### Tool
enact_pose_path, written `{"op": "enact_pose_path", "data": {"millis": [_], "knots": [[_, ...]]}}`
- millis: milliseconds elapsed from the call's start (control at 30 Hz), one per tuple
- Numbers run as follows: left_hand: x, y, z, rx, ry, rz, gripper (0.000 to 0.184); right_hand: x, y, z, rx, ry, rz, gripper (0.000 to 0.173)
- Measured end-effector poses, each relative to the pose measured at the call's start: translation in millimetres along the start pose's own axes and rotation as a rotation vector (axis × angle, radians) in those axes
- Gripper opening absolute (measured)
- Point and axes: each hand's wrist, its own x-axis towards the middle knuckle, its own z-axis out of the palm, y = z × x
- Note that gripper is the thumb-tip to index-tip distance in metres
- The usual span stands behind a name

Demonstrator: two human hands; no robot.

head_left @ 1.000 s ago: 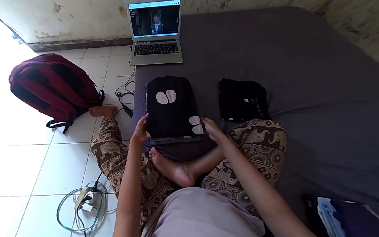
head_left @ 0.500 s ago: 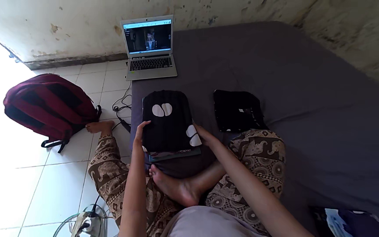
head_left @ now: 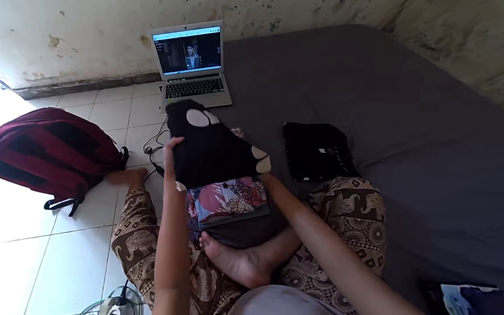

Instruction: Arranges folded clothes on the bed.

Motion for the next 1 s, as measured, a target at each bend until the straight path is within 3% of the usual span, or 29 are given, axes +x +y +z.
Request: {"op": "enact_pose_path", "data": {"millis": [33,100,167,267,333,467,533,600,700,767,900,1000], "knots": [[8,15,6,0.001,0.007,0.042,0.027,20,17,-4,0.077,-0.059,-0.022,0.021],[18,43,12,-0.012,-0.024,0.150,0.032,36,27,-9,0.194,-0.199,0.024,0.021],[22,71,19,-0.008,-0.055,0.246,0.033,37,21,-7,0.161,-0.221,0.083,0.019],[23,103,27,-0.028,-0.126,0.302,0.034,35,19,-1,0.050,-0.163,0.098,0.015],[21,118,36,-0.012,-0.060,0.306,0.032,27,25,0,0.064,-0.097,0.038,0.015],[9,121,42,-0.054,-0.032,0.261,0.030,-35,32,-18,0.040,0.010,-0.158,0.017],[6,110,43,-0.054,-0.044,0.231,0.030,-81,20,-39,0.048,-0.034,-0.262,0.019],[7,96,51,-0.052,-0.028,0.208,0.030,-135,-20,-32,0.140,0.288,-0.043,0.018],[11,77,64,-0.080,-0.030,0.171,0.036,-154,14,-92,0.267,0.504,-0.313,0.023],[5,55,56,-0.087,-0.062,0.152,0.033,-169,46,-152,0.262,0.388,-0.457,0.029],[-46,-38,-12,0.140,-0.017,0.072,0.024,-210,61,-187,0.324,0.536,-0.505,0.033],[-72,-116,-54,0.155,0.208,-0.302,0.020,-227,80,-200,0.332,0.565,-0.558,0.035]]}}
